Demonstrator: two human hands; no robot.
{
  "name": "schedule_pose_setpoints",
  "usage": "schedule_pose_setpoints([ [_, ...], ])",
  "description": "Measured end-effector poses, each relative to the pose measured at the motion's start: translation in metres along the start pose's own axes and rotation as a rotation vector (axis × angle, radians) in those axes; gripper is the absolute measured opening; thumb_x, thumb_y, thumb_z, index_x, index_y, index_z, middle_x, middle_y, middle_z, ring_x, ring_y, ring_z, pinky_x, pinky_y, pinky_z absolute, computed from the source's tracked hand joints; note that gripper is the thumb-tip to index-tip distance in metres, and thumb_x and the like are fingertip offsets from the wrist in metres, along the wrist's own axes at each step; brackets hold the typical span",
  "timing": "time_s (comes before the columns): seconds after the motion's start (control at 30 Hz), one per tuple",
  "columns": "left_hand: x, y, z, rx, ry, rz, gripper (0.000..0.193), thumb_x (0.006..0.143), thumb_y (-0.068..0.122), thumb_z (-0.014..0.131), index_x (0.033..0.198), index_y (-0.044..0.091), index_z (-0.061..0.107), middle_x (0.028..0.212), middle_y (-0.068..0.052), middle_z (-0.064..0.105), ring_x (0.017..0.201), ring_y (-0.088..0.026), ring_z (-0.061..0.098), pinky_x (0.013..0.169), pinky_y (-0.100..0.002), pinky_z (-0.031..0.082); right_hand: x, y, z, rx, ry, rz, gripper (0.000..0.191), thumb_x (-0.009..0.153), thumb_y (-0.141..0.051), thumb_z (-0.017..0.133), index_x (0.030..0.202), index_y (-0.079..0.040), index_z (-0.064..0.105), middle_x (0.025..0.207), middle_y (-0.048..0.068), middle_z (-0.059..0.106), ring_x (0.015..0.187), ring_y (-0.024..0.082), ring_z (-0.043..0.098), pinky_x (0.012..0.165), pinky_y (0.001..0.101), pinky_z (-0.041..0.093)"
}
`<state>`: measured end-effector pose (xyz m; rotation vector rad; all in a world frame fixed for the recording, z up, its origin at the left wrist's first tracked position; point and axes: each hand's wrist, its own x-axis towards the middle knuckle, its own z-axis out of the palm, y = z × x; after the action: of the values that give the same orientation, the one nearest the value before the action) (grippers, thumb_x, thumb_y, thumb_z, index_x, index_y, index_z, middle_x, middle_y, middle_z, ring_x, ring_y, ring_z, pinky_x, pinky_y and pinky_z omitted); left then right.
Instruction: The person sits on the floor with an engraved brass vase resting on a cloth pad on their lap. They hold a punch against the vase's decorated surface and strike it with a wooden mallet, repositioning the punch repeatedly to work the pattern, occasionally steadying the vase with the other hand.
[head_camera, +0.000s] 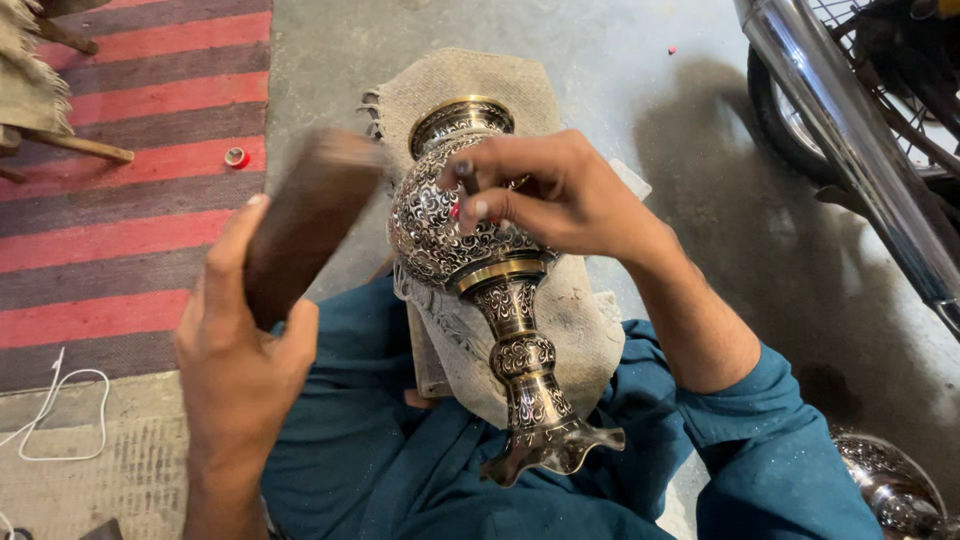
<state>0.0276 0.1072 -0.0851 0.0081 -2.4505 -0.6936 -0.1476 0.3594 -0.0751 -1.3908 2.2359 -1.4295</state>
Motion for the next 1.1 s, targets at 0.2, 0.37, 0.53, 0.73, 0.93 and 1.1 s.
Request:
schedule_pose_setpoints([
  [0.2, -0.017, -0.004, 0.020, -0.178, -0.098, -0.308, 0.070, 0.084, 0.000, 0.071, 0.147, 0.014, 0.043, 0.093, -0.011, 0.073, 0.084, -0.025, 0.078, 0.075, -0.039, 0.060, 0.008, 0.005, -0.009, -0.006, -0.072, -0.202, 0.033, 0.104, -0.015, 0.073, 0.134, -0.003, 0.066, 0.104, 0.006, 0.079, 0.099, 0.015, 0.080, 0.083, 0.0291, 0.064],
  [0.37, -0.023, -0.011, 0.031, -0.220, -0.042, -0.276, 0.071, 0.084, -0.003, 0.070, 0.148, 0.011, 0.042, 0.092, -0.011, 0.071, 0.083, -0.022, 0.075, 0.075, -0.036, 0.059, 0.016, 0.012, -0.014, -0.117, -0.137, -0.286, 0.034, 0.097, -0.017, 0.079, 0.126, -0.003, 0.069, 0.097, 0.008, 0.079, 0.089, 0.020, 0.079, 0.077, 0.0319, 0.061],
  [0.53, -0.023, -0.012, 0.031, -0.270, 0.004, -0.289, 0.066, 0.088, -0.004, 0.070, 0.146, 0.008, 0.042, 0.097, -0.009, 0.068, 0.086, -0.019, 0.072, 0.078, -0.034, 0.058, 0.013, 0.011, -0.013, -0.115, -0.122, -0.290, 0.032, 0.097, -0.017, 0.078, 0.125, -0.002, 0.069, 0.100, 0.009, 0.078, 0.094, 0.021, 0.079, 0.080, 0.0322, 0.062],
  [0.73, -0.008, -0.006, 0.021, -0.138, -0.019, -0.151, 0.070, 0.087, -0.005, 0.070, 0.149, 0.011, 0.042, 0.102, -0.011, 0.067, 0.093, -0.026, 0.071, 0.084, -0.039, 0.057, 0.012, 0.013, -0.013, -0.091, -0.143, -0.297, 0.027, 0.099, -0.016, 0.077, 0.123, -0.005, 0.071, 0.103, 0.008, 0.079, 0.094, 0.020, 0.080, 0.081, 0.0317, 0.063],
  [0.93, 0.007, 0.001, 0.009, 0.112, -0.027, 0.072, 0.076, 0.085, -0.007, 0.071, 0.153, 0.012, 0.045, 0.114, -0.016, 0.063, 0.104, -0.039, 0.066, 0.092, -0.049, 0.052, 0.014, 0.014, -0.012, -0.091, -0.146, -0.308, 0.026, 0.100, -0.017, 0.076, 0.123, -0.005, 0.071, 0.104, 0.009, 0.079, 0.095, 0.020, 0.079, 0.083, 0.0324, 0.064],
  [1.1, 0.010, 0.001, 0.008, 0.139, 0.007, 0.077, 0.068, 0.089, -0.003, 0.072, 0.151, 0.012, 0.047, 0.125, -0.016, 0.061, 0.114, -0.038, 0.065, 0.099, -0.046, 0.053, 0.014, 0.014, -0.013, -0.098, -0.165, -0.288, 0.022, 0.099, -0.018, 0.075, 0.118, -0.006, 0.072, 0.099, 0.008, 0.079, 0.091, 0.018, 0.079, 0.079, 0.0318, 0.063],
])
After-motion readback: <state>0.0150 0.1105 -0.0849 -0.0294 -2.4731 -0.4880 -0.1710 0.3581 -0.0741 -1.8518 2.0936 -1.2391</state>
